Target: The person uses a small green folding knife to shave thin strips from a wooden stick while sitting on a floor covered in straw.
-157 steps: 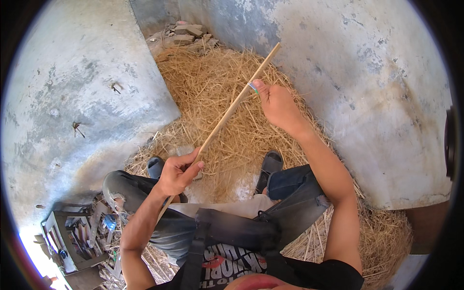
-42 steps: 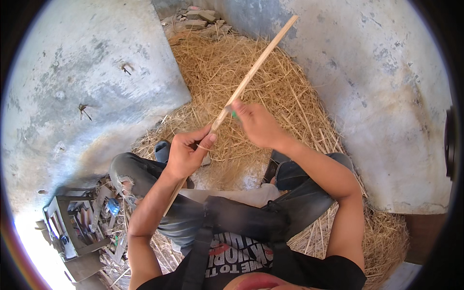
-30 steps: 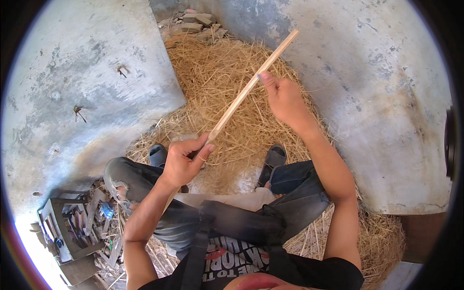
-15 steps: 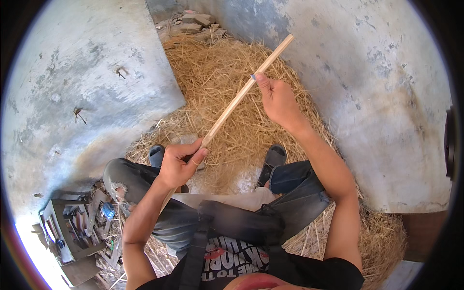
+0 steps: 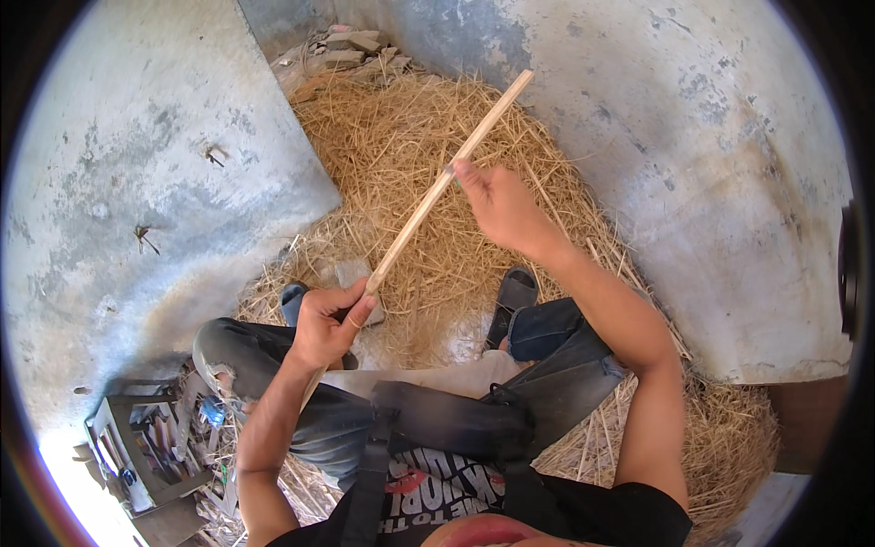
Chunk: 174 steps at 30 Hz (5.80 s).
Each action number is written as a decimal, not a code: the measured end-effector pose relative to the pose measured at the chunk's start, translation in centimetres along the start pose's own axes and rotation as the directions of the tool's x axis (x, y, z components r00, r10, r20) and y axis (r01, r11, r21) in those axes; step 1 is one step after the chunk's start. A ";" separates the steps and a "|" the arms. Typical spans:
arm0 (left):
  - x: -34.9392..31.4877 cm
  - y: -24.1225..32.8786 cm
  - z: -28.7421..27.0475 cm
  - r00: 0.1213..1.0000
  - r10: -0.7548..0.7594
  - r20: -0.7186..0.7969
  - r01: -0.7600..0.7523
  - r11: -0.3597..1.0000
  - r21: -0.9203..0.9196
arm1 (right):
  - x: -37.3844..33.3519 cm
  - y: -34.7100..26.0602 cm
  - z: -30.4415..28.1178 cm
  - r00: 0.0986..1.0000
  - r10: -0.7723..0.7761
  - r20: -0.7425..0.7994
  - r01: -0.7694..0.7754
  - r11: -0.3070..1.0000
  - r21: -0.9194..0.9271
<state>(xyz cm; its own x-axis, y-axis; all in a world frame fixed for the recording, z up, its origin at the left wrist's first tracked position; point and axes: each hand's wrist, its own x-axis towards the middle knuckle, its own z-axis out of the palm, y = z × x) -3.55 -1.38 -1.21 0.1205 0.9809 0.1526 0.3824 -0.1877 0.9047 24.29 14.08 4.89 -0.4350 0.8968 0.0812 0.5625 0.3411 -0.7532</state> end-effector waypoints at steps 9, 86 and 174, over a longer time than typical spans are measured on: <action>1.4 0.9 -1.2 0.990 -0.033 -0.135 0.033 0.999 -0.002 | -1.3 -1.4 2.3 0.991 -0.126 0.055 0.125 0.992 0.013; 1.4 1.5 0.3 0.987 -0.098 0.127 0.131 0.951 -0.281 | 1.2 -2.3 -0.8 0.988 0.108 -0.107 0.004 0.683 0.730; 2.6 1.9 1.3 0.974 -0.221 -0.046 0.195 0.928 -0.319 | -3.2 -2.5 4.0 0.924 -0.368 0.103 0.378 0.920 -0.101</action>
<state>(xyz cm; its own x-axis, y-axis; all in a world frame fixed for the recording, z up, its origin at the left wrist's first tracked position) -1.31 0.78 0.43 -0.0092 0.9994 -0.0328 0.0864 0.0335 0.9957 21.43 9.26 3.93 -0.6818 0.6737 0.2851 0.4243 0.6817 -0.5960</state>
